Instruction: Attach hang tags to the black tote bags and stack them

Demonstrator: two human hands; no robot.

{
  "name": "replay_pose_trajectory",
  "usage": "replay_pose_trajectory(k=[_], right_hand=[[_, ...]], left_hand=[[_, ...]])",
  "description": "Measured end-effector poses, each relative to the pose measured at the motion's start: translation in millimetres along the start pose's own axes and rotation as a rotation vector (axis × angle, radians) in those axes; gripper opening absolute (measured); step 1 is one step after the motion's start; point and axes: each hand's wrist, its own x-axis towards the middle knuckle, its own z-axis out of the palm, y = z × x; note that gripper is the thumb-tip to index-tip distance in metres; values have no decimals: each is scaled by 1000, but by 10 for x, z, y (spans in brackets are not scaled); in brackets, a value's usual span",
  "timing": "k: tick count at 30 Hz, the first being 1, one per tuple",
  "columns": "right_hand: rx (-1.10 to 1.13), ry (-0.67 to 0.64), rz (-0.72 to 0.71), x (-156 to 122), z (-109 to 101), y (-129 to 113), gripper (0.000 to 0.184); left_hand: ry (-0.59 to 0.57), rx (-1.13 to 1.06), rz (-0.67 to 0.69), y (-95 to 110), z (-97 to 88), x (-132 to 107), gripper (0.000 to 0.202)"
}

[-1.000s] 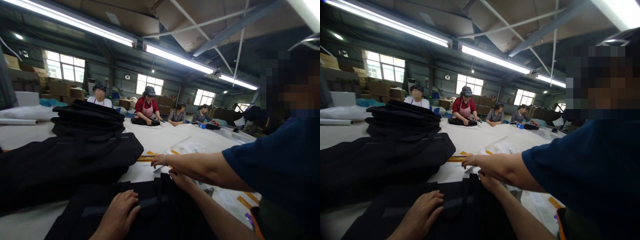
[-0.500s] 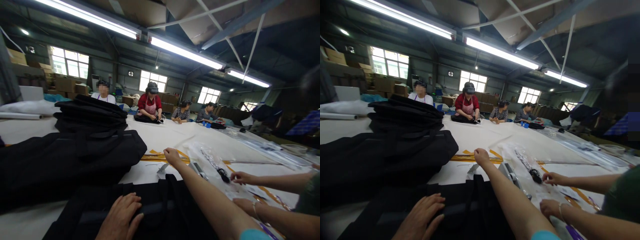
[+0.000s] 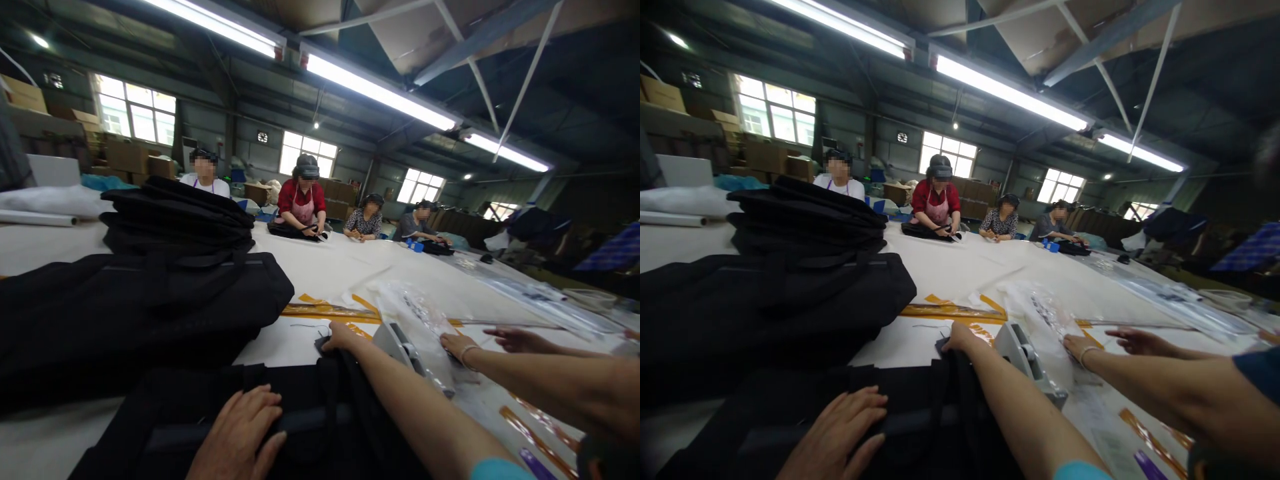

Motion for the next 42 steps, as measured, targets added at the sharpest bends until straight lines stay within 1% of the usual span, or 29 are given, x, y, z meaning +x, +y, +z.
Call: replay_pose_trajectory(k=[3, 5, 10, 14, 19, 23, 28, 33, 37, 39, 40, 42], right_hand=[[-32, -7, 19, 54, 75, 11, 36], [-38, -4, 14, 88, 110, -2, 33], [-23, -12, -52, 129, 174, -49, 25], [46, 6, -95, 117, 185, -72, 23], [260, 46, -141, 79, 108, -75, 23], [523, 42, -145, 45, 4, -86, 27], [835, 52, -162, -26, -158, -169, 25], [1074, 108, -256, -182, -396, -370, 33], [1226, 101, -344, -455, -654, -671, 39], [1273, 66, -390, -659, -779, -862, 43], [1287, 43, -417, -777, -832, -960, 45], [1297, -13, -474, -1033, -904, -1146, 46]], left_hand=[[3, 8, 11, -2, 19, 15, 22], [4, 25, 15, -4, 22, 22, 22], [9, 40, 21, -10, 9, -1, 24], [-12, 30, 18, -15, 8, -8, 23], [-1, -7, -4, -16, 11, 1, 25], [28, -36, -17, -10, 1, -18, 27], [42, -90, -48, -9, 0, -43, 25], [21, -120, -53, 7, -68, -32, 23], [40, -214, -101, 38, -164, -15, 24], [100, -293, -173, 51, -220, -11, 25], [149, -342, -228, 56, -254, -11, 24], [259, -462, -377, 65, -343, -11, 21]])
